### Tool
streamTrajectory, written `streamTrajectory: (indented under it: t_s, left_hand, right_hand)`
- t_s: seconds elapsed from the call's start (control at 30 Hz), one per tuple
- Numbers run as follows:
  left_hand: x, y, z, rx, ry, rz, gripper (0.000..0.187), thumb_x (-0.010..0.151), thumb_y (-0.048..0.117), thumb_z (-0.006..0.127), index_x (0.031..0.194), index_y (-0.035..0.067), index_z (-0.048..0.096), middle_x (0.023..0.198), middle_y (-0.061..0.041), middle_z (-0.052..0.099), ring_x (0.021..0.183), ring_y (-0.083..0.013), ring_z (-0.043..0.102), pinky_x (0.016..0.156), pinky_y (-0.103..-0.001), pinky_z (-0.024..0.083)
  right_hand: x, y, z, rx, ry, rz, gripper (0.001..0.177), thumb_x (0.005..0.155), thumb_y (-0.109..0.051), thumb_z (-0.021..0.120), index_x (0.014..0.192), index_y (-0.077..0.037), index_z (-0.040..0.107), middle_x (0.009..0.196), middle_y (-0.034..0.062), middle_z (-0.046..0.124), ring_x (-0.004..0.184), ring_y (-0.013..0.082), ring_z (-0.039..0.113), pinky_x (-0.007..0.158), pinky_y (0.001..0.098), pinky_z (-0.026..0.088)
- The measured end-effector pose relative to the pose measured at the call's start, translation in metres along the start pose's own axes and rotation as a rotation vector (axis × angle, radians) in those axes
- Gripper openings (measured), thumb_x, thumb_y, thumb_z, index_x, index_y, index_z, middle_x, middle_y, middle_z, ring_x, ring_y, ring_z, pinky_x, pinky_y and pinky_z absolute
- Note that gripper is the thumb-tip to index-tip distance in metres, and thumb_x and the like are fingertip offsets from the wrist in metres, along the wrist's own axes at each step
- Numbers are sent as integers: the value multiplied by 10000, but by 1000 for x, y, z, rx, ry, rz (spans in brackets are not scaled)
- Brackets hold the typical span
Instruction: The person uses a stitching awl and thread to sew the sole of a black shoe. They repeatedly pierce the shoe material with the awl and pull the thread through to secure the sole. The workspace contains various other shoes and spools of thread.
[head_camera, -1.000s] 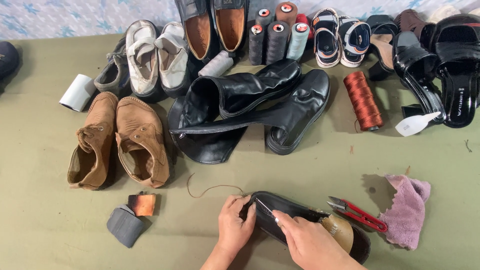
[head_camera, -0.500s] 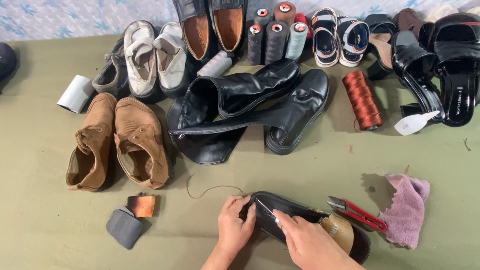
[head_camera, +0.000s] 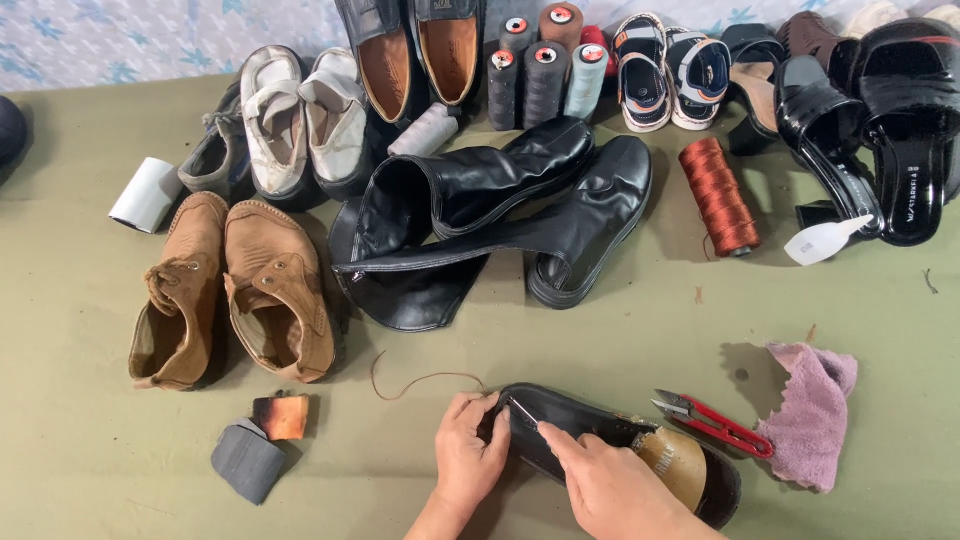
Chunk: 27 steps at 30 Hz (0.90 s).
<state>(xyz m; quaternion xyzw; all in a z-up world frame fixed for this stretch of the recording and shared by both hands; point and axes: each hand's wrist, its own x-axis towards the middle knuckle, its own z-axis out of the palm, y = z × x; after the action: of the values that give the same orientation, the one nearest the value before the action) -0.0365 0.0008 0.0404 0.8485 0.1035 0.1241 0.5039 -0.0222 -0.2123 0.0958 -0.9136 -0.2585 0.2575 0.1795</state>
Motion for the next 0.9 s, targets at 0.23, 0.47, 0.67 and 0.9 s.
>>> streamTrajectory:
  t_s: [0.23, 0.47, 0.67, 0.9]
  left_hand:
    - [0, -3, 1, -5, 6, 18, 262, 896, 256, 679, 1075, 100, 790, 993, 11, 714, 836, -128, 724, 729, -263, 598]
    - [3, -5, -1, 1, -11, 63, 240, 902, 232, 663, 1061, 95, 778, 1002, -4, 713, 874, -155, 735, 776, -285, 602]
    - [3, -9, 1, 12, -30, 84, 235, 921, 236, 644, 1062, 98, 773, 1013, 4, 690, 861, -153, 720, 763, -282, 591]
    - [6, -6, 0, -11, -4, 160, 197, 909, 165, 633, 1038, 94, 765, 989, -16, 681, 846, -162, 704, 770, -273, 579]
  right_hand:
    - [4, -9, 7, -21, -74, 60, 596, 990, -219, 408, 1575, -212, 295, 922, 164, 586, 692, 428, 634, 625, 530, 527]
    - [7, -14, 9, 124, -36, 113, 561, 1005, -233, 401, 1561, -251, 329, 965, 154, 630, 752, 425, 667, 674, 529, 542]
    - [16, -8, 21, 246, 18, 150, 492, 1012, -270, 401, 1503, -282, 416, 1051, 94, 706, 913, 338, 718, 757, 473, 561]
    - [22, -16, 17, 356, 15, 195, 456, 1011, -281, 372, 1457, -294, 468, 1177, 32, 740, 1069, 249, 712, 880, 418, 545]
